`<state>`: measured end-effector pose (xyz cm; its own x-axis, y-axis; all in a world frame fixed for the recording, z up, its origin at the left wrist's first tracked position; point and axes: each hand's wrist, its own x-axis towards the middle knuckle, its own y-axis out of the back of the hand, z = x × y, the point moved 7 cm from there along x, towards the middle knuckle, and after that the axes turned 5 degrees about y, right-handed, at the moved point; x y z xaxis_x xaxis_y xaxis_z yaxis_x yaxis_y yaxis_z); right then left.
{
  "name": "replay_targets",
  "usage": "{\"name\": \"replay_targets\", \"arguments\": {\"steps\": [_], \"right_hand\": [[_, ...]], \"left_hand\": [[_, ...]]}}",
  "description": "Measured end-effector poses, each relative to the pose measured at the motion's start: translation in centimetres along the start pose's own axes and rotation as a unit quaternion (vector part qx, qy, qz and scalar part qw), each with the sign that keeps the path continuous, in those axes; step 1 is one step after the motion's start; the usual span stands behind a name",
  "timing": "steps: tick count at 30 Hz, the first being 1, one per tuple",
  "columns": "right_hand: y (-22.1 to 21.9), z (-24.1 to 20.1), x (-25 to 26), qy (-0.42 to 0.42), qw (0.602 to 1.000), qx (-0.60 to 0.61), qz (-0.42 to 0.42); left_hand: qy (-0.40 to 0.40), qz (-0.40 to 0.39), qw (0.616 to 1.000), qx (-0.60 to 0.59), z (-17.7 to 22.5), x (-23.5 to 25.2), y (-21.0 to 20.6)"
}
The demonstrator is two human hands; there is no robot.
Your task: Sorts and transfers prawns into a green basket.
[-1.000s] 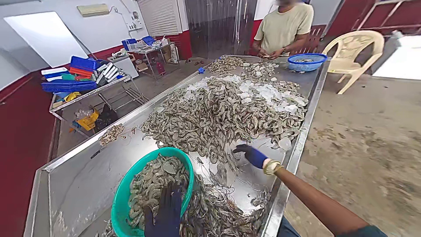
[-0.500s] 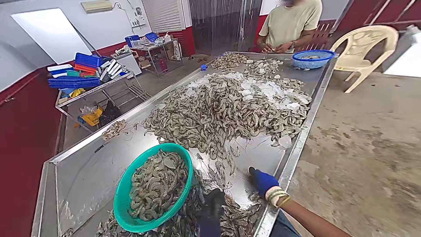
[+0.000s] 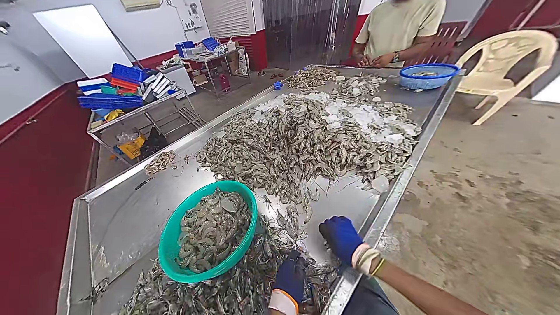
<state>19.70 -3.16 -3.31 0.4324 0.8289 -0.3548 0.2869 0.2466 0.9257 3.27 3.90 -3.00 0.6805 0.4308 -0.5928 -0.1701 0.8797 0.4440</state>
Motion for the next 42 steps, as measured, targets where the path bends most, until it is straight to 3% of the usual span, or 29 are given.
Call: {"name": "replay_targets", "arguments": {"steps": [2,5,7,11,15,18,21,25,27,30,34,36,38,40,42], "right_hand": [[-0.2,1.3,1.3,0.024,0.999,0.017,-0.015],[0.1,-1.8,4.7,0.144,0.987,0.06,0.036],[-1.7,-3.7,7.0,0.175,0.983,0.034,0.036],[-4.3,-4.4,4.5,0.052,0.997,0.027,-0.042],[-2.3,-6.3,-2.2,0.016,0.99,0.11,-0.088],[-0.7,-6.3,-2.9,0.017,0.993,0.107,-0.04],[0.0,-6.1,-3.0,0.032,0.996,0.081,-0.006],[0.6,-6.3,-3.5,0.129,0.975,0.04,0.176],[-0.1,-7.1,-3.6,0.161,0.966,0.027,0.202],[-0.3,-7.0,-3.3,0.168,0.966,0.043,0.19],[0.7,-4.1,-3.4,0.158,0.959,0.145,0.185],[0.2,-0.2,-2.4,0.086,0.988,0.129,0.021],[-1.0,2.8,-1.3,0.049,0.984,0.098,-0.139],[0.6,3.9,1.1,0.055,0.987,0.076,-0.129],[2.8,3.7,5.2,0.109,0.992,0.04,-0.039]], "left_hand": [[-0.043,-0.011,0.998,-0.044,-0.4,-0.4,0.6],[-0.05,0.028,0.996,-0.073,-0.3,0.2,1.1],[-0.032,0.067,0.995,-0.067,-0.9,0.8,1.0],[-0.053,0.135,0.989,-0.013,-1.1,0.0,1.2],[-0.14,0.108,0.984,0.026,0.3,1.3,-0.8],[-0.098,0.107,0.988,-0.045,0.7,1.6,-0.9],[-0.022,0.094,0.995,-0.002,1.4,0.5,-0.2],[0.009,0.032,0.999,0.033,1.2,0.2,-0.1],[0.017,-0.023,0.999,-0.014,0.9,-0.2,-0.1],[0.04,-0.075,0.994,-0.065,0.3,-0.2,-0.2],[-0.003,-0.095,0.991,-0.093,-0.8,-0.1,0.6],[-0.049,-0.086,0.993,-0.069,-1.6,0.0,1.7],[-0.134,-0.073,0.985,-0.082,-1.7,-0.1,2.3],[-0.195,-0.057,0.971,-0.128,-1.2,0.3,2.4],[-0.203,-0.021,0.951,-0.231,-0.5,0.6,2.3]]}}
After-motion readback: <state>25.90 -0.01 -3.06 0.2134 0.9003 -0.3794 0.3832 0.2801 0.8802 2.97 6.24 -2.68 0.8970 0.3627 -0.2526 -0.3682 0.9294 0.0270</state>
